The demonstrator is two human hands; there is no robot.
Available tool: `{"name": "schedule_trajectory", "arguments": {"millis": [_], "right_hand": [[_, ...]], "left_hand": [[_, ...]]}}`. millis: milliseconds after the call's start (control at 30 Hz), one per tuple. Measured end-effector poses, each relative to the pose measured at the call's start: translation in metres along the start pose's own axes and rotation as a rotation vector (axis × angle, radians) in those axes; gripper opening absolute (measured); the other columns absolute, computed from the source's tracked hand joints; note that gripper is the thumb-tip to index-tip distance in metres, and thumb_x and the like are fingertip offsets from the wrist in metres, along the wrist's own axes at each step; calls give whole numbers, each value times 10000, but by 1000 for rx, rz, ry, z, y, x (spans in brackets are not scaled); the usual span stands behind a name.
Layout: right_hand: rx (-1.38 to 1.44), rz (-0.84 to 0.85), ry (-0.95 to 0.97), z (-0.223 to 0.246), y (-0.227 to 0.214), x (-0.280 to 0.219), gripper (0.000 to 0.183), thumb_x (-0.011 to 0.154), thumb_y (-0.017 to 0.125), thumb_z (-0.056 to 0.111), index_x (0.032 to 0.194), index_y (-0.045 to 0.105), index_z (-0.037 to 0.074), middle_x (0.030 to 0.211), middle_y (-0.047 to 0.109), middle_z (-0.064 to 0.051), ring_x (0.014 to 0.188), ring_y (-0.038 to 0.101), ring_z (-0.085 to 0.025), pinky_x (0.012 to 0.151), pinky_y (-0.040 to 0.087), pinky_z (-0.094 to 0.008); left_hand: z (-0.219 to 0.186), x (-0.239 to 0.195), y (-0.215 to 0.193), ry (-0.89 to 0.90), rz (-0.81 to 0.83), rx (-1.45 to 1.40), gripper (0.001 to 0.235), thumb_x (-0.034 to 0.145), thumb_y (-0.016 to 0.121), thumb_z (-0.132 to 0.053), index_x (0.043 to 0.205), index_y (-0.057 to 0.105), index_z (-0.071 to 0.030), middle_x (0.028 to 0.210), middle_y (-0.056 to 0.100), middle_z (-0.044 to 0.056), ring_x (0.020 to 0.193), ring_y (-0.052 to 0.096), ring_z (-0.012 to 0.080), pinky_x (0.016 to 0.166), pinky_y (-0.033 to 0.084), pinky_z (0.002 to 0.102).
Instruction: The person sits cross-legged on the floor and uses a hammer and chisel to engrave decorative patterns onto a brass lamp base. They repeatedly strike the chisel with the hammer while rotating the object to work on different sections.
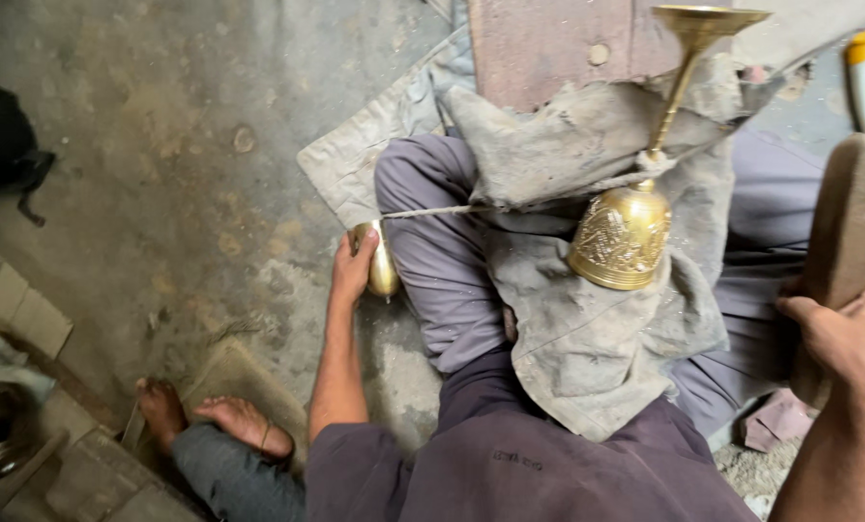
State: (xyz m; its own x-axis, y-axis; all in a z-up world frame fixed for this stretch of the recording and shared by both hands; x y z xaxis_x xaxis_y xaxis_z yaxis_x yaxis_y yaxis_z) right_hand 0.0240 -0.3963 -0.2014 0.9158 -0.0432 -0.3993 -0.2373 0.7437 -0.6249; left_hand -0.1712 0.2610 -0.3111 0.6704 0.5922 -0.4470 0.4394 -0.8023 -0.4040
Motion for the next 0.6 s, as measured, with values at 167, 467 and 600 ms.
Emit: {"name": "schedule_trajectory", "arguments": {"millis": [167,467,600], "right_hand": [[-84,28,390,-45,13,7,434,960,786,246,1101,682,-151,1001,713,-263,818,667,-307,715,535,-423],[-1,249,339,-30,36,19,426,1048,668,391,1115,738,-23,1014,737,-160,941,666,-257,884,483,-395],[-144,29,361,-15,16,6,368,956,775,288,1132,713,-31,1003,741,-169,898,671,-324,813,503,-466]], "left_hand": [[10,-11,-7,52,-94,-133,476,954,733,-368,1236,600,-10,1092,692,67,984,634,155,882,520,310],[51,-9,-5,-63,-207,-256,476,956,728,-388,1266,598,-51,1166,697,88,1055,649,173,911,522,305],[52,-4,-14,-102,-392,90,404,1006,706,-360,1255,641,-49,1185,688,110,1075,644,204,922,502,333]]}}
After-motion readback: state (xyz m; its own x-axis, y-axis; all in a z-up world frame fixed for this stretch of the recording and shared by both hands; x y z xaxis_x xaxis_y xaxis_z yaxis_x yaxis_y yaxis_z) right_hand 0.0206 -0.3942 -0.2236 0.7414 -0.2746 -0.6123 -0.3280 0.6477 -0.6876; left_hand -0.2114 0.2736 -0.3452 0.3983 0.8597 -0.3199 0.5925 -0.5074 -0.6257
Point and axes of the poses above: each hand's wrist, its own x-axis towards the middle knuckle, its own y-axis out of the palm, z = x × y, the point moved 6 cm from there along x, towards the middle knuckle
